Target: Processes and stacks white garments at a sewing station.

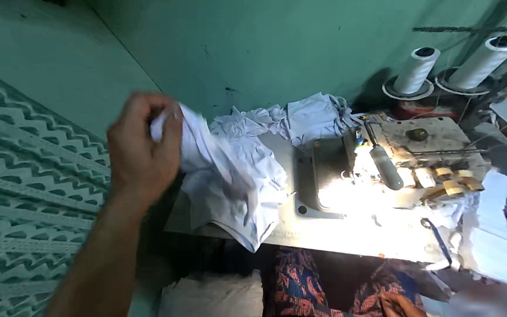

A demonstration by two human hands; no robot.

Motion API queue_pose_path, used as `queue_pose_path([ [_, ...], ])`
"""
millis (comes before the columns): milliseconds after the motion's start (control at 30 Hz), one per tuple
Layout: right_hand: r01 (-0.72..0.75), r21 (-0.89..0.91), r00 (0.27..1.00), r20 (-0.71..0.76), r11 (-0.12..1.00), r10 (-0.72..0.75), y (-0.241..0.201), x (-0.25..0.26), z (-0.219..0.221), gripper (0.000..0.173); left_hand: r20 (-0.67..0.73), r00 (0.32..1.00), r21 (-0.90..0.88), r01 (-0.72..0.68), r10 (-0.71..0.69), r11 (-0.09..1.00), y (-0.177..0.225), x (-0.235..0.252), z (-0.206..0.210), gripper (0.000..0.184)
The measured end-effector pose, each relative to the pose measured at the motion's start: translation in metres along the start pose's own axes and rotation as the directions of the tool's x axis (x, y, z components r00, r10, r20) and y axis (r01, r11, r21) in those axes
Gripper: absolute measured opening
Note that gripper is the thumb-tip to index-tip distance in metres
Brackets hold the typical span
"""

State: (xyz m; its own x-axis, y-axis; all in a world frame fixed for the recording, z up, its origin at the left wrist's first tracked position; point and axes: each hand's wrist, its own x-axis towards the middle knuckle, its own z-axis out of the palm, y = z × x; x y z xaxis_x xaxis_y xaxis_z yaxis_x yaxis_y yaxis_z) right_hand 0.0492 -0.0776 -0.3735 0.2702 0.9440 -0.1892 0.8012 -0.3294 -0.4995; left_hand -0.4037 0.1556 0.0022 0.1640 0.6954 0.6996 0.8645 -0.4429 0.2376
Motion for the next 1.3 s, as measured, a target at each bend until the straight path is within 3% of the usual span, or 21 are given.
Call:
queue_pose_path([
  [133, 0.076, 0.114, 0.997, -0.03, 0.991, -0.073, -0.002, -0.005, -0.003, 0.03, 0.219, 0.976, -0.072, -0.007, 0.023, 0.997, 0.001, -0.125, 0.019, 0.029],
  [233, 0.19, 0.214, 0.982, -0.027, 0.958, -0.188, -0.022, -0.005, -0.006, 0.028, 0.322, 0.94, -0.118, 0.156, -0.111, 0.981, 0.002, -0.202, 0.034, 0.029],
  [333, 0.381, 0.27, 0.924, -0.07, 0.884, -0.377, -0.061, 0.003, 0.008, 0.024, 0.409, 0.878, 0.002, 0.272, -0.249, 0.962, -0.002, -0.263, 0.042, 0.038],
  [467, 0.569, 0.336, 0.818, -0.133, 0.751, -0.56, -0.117, 0.017, 0.04, 0.022, 0.398, 0.859, 0.011, 0.346, -0.321, 0.938, -0.002, -0.308, 0.045, 0.024],
  [533, 0.616, 0.395, 0.768, -0.112, 0.681, -0.63, -0.145, 0.022, 0.044, 0.023, 0.39, 0.849, 0.005, 0.384, -0.356, 0.923, 0.001, -0.318, 0.044, 0.02],
  [600, 0.636, 0.386, 0.745, -0.083, 0.668, -0.662, -0.172, 0.027, 0.044, 0.04, 0.373, 0.845, 0.005, 0.412, -0.384, 0.911, 0.003, -0.322, 0.044, 0.019],
  [700, 0.611, 0.307, 0.771, -0.022, 0.73, -0.636, -0.208, 0.038, 0.045, 0.071, 0.361, 0.842, -0.012, 0.434, -0.401, 0.901, 0.004, -0.322, 0.041, 0.019],
  [767, 0.531, 0.291, 0.812, 0.094, 0.796, -0.576, -0.231, 0.046, 0.042, 0.081, 0.341, 0.852, -0.033, 0.433, -0.397, 0.901, 0.004, -0.323, 0.042, 0.018],
  [800, 0.48, 0.298, 0.826, 0.163, 0.825, -0.539, -0.24, 0.049, 0.04, 0.077, 0.328, 0.859, -0.046, 0.429, -0.392, 0.902, 0.004, -0.324, 0.043, 0.017],
  [867, 0.42, 0.352, 0.836, 0.209, 0.836, -0.508, -0.251, 0.055, 0.04, 0.053, 0.317, 0.863, -0.062, 0.432, -0.392, 0.9, 0.003, -0.324, 0.043, 0.016],
  [967, 0.423, 0.516, 0.827, 0.115, 0.745, -0.55, -0.258, 0.062, 0.039, 0.022, 0.295, 0.862, -0.078, 0.451, -0.412, 0.889, 0.001, -0.323, 0.046, 0.018],
  [1100, 0.485, 0.658, 0.762, 0.003, 0.575, -0.647, -0.28, 0.062, 0.021, 0.019, 0.192, 0.898, -0.231, 0.434, -0.396, 0.871, -0.001, -0.312, 0.07, 0.019],
  [1167, 0.537, 0.677, 0.697, -0.02, 0.504, -0.717, -0.294, 0.06, 0.01, 0.019, 0.183, 0.902, -0.275, 0.428, -0.39, 0.861, 0.0, -0.298, 0.092, 0.03],
  [1233, 0.576, 0.665, 0.662, -0.038, 0.475, -0.749, -0.303, 0.059, 0.001, 0.018, 0.238, 0.887, -0.267, 0.452, -0.397, 0.851, -0.007, -0.284, 0.113, 0.042],
  [1300, 0.58, 0.655, 0.673, -0.05, 0.485, -0.738, -0.302, 0.064, -0.005, 0.018, 0.268, 0.879, -0.262, 0.46, -0.394, 0.848, -0.019, -0.27, 0.125, 0.038],
])
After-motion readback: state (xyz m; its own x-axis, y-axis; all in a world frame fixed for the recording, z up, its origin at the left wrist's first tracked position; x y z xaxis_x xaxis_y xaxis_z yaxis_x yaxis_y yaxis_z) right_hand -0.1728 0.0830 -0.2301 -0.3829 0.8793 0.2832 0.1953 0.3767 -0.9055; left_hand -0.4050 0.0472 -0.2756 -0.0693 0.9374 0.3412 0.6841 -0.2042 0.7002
